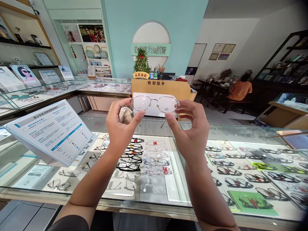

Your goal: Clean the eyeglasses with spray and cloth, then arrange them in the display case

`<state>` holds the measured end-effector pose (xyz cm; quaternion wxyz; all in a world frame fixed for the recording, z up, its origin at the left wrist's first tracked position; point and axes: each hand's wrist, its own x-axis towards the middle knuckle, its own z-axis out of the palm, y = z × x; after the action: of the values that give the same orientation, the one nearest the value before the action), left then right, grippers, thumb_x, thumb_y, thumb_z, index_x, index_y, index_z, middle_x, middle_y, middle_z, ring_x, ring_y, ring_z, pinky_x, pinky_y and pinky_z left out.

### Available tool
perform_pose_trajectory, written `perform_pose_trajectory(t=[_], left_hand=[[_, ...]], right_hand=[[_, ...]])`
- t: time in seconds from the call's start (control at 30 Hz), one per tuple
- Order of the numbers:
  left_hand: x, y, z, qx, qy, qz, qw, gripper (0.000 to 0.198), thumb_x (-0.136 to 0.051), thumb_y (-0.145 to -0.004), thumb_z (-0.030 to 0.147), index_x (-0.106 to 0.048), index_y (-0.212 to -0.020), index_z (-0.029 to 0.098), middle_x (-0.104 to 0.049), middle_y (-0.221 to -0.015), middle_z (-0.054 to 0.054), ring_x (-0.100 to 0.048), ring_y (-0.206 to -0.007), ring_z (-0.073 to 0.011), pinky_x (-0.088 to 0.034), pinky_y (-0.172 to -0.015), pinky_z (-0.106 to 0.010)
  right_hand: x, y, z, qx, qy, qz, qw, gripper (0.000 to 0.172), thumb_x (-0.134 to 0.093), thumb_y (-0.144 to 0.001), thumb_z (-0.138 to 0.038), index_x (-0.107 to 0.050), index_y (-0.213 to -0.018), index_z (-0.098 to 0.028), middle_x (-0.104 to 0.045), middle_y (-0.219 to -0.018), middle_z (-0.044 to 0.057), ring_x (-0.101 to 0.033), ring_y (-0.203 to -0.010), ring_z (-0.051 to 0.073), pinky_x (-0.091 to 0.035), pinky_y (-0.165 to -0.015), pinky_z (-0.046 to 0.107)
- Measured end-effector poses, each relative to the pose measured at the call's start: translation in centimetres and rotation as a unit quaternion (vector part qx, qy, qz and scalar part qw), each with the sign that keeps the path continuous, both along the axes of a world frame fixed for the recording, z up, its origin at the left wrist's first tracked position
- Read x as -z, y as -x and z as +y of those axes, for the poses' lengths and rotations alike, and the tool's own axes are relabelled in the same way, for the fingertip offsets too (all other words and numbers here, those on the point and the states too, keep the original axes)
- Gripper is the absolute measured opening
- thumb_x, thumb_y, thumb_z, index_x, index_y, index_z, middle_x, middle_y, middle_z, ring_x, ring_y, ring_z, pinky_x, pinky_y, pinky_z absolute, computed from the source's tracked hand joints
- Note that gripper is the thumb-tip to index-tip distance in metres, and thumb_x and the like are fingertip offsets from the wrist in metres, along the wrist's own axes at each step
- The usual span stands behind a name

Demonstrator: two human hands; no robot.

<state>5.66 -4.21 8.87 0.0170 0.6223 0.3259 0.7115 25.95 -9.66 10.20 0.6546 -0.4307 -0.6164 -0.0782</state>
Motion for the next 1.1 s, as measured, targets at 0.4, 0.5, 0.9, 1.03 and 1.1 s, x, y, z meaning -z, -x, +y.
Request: perform_pose_trajectory(t=[0.4, 0.5, 0.9, 1.03, 1.1], left_hand=[[-0.08, 0.10, 0.02, -0.005, -0.001, 0.004, 1.000, 0.051, -0.093, -0.086, 0.059, -0.074, -0.120, 0.028, -0.074, -0.113, -0.005, -0.071, -0.107, -0.0248, -0.061, -0.089, -0.039], [-0.12, 0.12, -0.14, -0.006, 0.000, -0.004, 1.000, 0.049, -0.094, -0.086, 0.056, -0.074, -0.118, 0.026, -0.074, -0.114, -0.005, -0.072, -0.106, -0.0241, -0.060, -0.092, -0.039], [-0.03, 0.29, -0.27, -0.041, -0.084, 0.016, 0.995, 0.054, -0.096, -0.085, 0.055, -0.071, -0.124, 0.027, -0.068, -0.117, -0.006, -0.067, -0.111, -0.0256, -0.057, -0.098, -0.044], [-0.02, 0.30, -0.33, -0.045, -0.110, 0.023, 0.993, 0.051, -0.097, -0.086, 0.049, -0.071, -0.124, 0.027, -0.068, -0.117, -0.005, -0.067, -0.111, -0.0254, -0.057, -0.097, -0.044], [-0.02, 0.29, -0.32, -0.042, -0.117, 0.026, 0.992, 0.052, -0.097, -0.086, 0.047, -0.071, -0.125, 0.027, -0.068, -0.118, -0.005, -0.067, -0.111, -0.0251, -0.057, -0.098, -0.044]], right_hand=[[-0.13, -0.01, -0.14, 0.003, -0.011, -0.019, 1.000, 0.037, -0.080, -0.099, -0.040, -0.066, -0.132, -0.031, -0.077, -0.124, 0.008, -0.078, -0.108, 0.026, -0.066, -0.088, 0.045], [-0.03, -0.03, -0.03, -0.001, -0.002, -0.018, 1.000, 0.038, -0.079, -0.099, -0.041, -0.066, -0.132, -0.031, -0.078, -0.124, 0.008, -0.078, -0.108, 0.026, -0.066, -0.087, 0.045], [0.09, -0.07, 0.17, -0.034, 0.050, -0.008, 0.998, 0.037, -0.075, -0.100, -0.042, -0.066, -0.133, -0.029, -0.079, -0.134, 0.010, -0.080, -0.112, 0.027, -0.064, -0.086, 0.045], [0.06, -0.08, 0.11, -0.036, 0.063, -0.010, 0.997, 0.037, -0.073, -0.101, -0.044, -0.066, -0.135, -0.030, -0.078, -0.138, 0.011, -0.079, -0.116, 0.028, -0.064, -0.087, 0.045], [0.04, -0.07, 0.08, -0.034, 0.061, -0.011, 0.997, 0.037, -0.073, -0.101, -0.043, -0.066, -0.135, -0.030, -0.078, -0.138, 0.011, -0.079, -0.116, 0.028, -0.064, -0.087, 0.046]])
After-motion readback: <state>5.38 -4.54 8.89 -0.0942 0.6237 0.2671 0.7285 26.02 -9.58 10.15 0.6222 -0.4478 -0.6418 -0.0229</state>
